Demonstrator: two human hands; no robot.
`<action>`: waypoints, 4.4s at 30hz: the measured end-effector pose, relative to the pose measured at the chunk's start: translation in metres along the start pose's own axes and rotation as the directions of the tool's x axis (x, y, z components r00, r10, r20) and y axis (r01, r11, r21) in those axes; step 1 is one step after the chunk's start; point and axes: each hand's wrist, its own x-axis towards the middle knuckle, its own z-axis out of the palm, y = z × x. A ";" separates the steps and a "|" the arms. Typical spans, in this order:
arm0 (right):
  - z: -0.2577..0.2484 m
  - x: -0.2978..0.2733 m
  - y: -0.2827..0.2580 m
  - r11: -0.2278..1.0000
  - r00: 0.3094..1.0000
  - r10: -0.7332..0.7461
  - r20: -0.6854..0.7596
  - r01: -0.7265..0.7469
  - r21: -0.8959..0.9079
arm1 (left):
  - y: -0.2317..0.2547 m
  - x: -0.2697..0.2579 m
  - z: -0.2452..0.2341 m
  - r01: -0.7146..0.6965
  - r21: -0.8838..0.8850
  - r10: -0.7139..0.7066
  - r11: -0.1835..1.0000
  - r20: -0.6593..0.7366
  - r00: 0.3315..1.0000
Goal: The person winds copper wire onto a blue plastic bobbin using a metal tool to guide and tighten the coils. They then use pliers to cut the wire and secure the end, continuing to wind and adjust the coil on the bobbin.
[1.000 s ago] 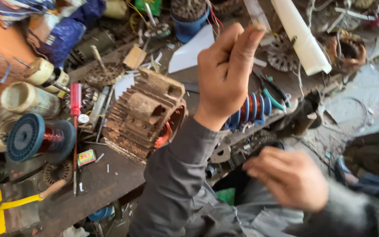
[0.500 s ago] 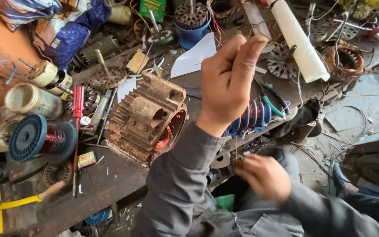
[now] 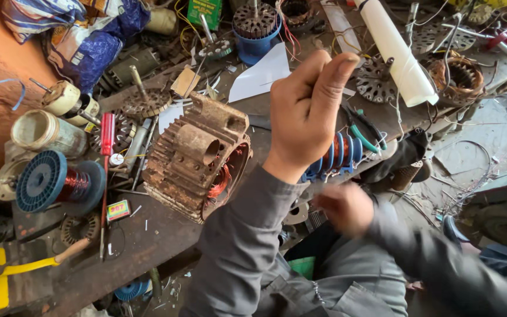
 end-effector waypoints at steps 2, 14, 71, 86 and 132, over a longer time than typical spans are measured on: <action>-0.010 -0.037 -0.058 0.977 0.982 -0.179 -0.065 0.170 -0.129 | -0.003 -0.001 0.001 -0.012 0.016 0.012 1.000 -0.004 1.000; -0.031 0.070 0.080 0.974 0.957 -0.218 -0.193 0.227 0.021 | -0.003 0.001 0.005 0.017 -0.017 -0.016 1.000 0.075 0.997; -0.013 -0.029 -0.012 0.987 0.977 0.098 -0.189 -0.120 -0.108 | -0.019 0.002 0.008 -0.049 -0.046 0.052 0.998 0.071 0.996; 0.031 -0.040 0.080 0.319 0.900 -0.086 -0.426 0.430 0.844 | -0.065 -0.030 -0.048 0.261 -0.265 -0.261 0.928 0.036 0.965; -0.174 0.051 -0.113 0.824 0.493 -0.554 -0.670 0.215 -0.524 | -0.026 -0.051 -0.014 0.151 -0.069 -0.131 0.986 0.236 0.963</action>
